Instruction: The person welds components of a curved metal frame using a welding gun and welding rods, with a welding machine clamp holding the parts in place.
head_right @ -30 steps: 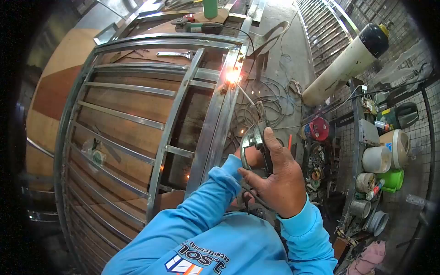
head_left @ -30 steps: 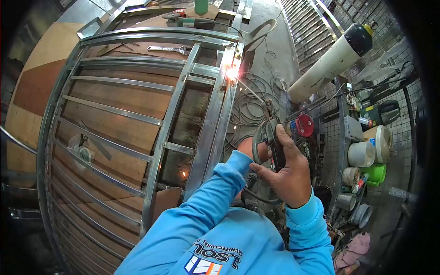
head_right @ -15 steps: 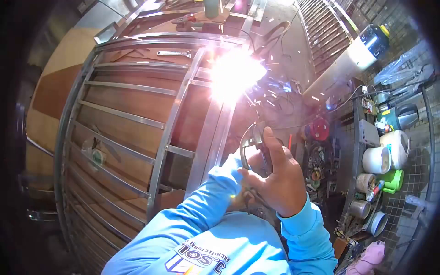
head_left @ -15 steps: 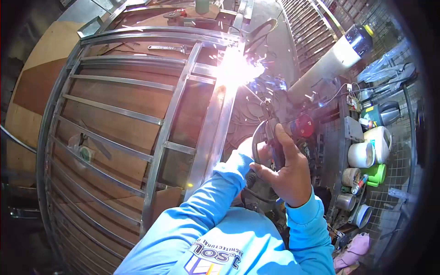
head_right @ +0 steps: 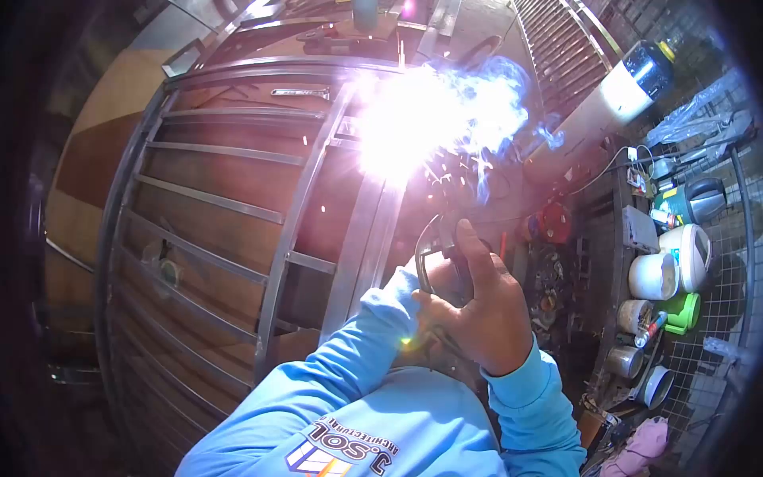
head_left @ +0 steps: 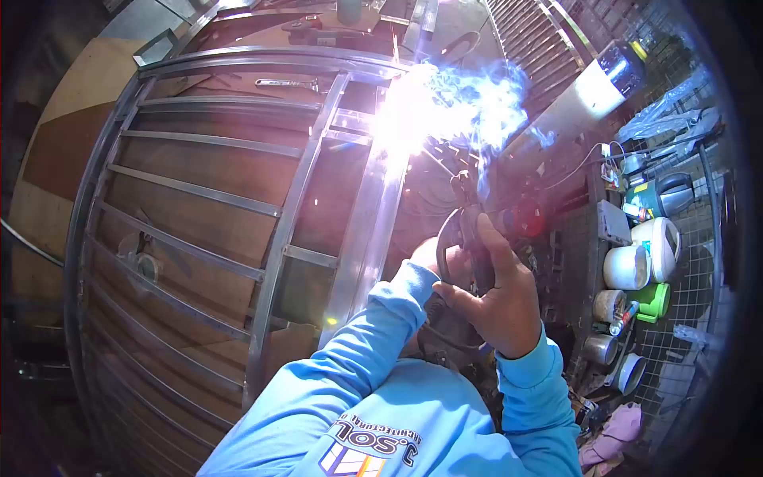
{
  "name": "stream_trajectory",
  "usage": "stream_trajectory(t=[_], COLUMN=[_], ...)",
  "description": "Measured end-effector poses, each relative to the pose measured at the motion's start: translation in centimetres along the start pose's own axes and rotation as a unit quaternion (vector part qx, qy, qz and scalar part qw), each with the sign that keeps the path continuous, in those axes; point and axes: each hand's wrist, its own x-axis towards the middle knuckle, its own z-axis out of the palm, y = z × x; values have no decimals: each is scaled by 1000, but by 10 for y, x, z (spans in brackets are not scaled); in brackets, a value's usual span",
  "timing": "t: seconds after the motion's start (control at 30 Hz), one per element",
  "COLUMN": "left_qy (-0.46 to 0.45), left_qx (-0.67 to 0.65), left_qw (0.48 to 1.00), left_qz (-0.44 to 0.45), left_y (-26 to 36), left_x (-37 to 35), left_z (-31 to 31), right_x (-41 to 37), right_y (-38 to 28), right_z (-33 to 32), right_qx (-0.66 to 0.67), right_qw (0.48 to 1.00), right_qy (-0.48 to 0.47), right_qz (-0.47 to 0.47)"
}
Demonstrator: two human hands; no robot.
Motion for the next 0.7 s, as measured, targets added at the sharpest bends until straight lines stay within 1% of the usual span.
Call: stream_trajectory(t=[0.13, 0.23, 0.37, 0.4, 0.53, 0.63, 0.67, 0.7], left_qy=[-3, -4, -7, -9, -11, -13, -14, -14], left_qx=[-2, 0, 4, 6, 10, 9, 8, 7], left_qw=[1000, 1000, 1000, 1000, 1000, 1000, 1000, 1000], left_qz=[-5, -8, -16, -19, -21, -18, -18, -17], left_y=[0, -1, -3, -3, -4, -4, -4, -4], left_x=[-1, -2, -7, -8, -9, -9, -8, -7], left_z=[1, 1, 0, -1, -3, -2, -2, -2], right_x=[-1, 1, 0, -1, -2, -1, -1, 3], right_y=[3, 3, 6, 5, 6, 9, 8, -8], right_z=[0, 1, 0, 1, 2, 3, 0, -3], right_qx=[-1, 4, -17, 5, -4, -16, -22, 29], right_qw=[1000, 1000, 1000, 1000, 1000, 999, 1000, 998], right_qy=[-3, 9, 3, 6, -6, 14, 9, -13], right_qz=[0, -18, -19, -14, 12, -26, -16, 51])
